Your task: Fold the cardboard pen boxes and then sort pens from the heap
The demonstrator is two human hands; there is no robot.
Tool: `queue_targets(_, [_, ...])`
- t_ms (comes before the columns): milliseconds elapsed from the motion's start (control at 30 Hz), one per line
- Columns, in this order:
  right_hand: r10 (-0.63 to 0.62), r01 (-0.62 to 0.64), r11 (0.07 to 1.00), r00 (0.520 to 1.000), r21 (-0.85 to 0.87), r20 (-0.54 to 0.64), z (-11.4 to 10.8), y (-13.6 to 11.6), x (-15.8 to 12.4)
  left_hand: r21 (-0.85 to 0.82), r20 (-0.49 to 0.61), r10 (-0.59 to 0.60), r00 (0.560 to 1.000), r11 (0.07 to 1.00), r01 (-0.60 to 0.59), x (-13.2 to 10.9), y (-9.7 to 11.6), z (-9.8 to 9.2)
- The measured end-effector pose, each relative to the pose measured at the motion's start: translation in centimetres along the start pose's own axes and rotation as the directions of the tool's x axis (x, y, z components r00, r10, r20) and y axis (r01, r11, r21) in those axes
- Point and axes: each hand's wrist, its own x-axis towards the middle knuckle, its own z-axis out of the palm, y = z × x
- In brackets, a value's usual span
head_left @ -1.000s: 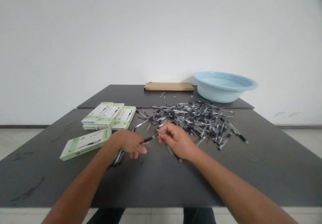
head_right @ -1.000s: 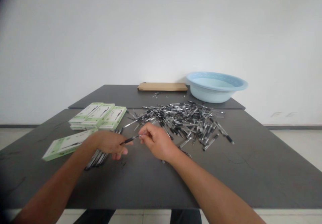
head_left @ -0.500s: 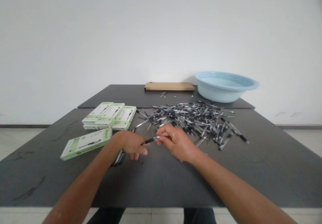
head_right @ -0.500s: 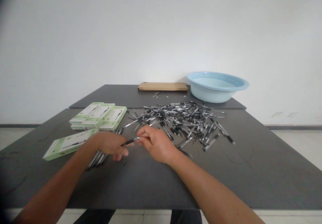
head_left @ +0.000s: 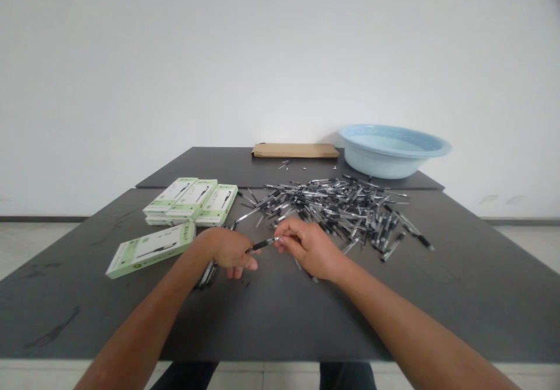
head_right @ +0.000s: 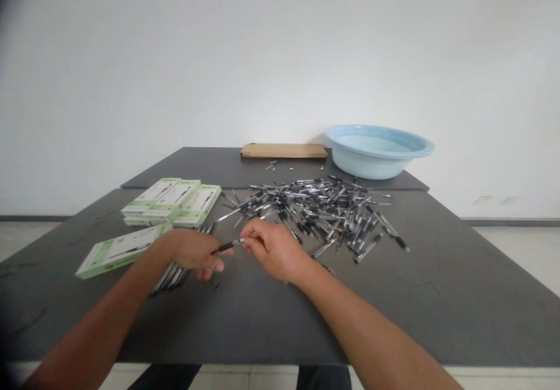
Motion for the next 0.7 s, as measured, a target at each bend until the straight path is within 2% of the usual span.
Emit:
queue_targets(233, [0.002, -0.003, 0.996, 1.000, -0.088, -0.012, -0.61, -0.15, 0.00, 0.010, 0.008, -0.009, 1.000, 1.000, 0.009, -0.06, 0.11, -0.09])
queue_targets(700, [-0.037, 0.035, 0.985, 0.999, -0.167, -0.008, -0.20, -0.29, -0.11, 0.037, -0.015, 0.008, 1.000, 0.999, -0.007, -0.01, 0.12, 0.10])
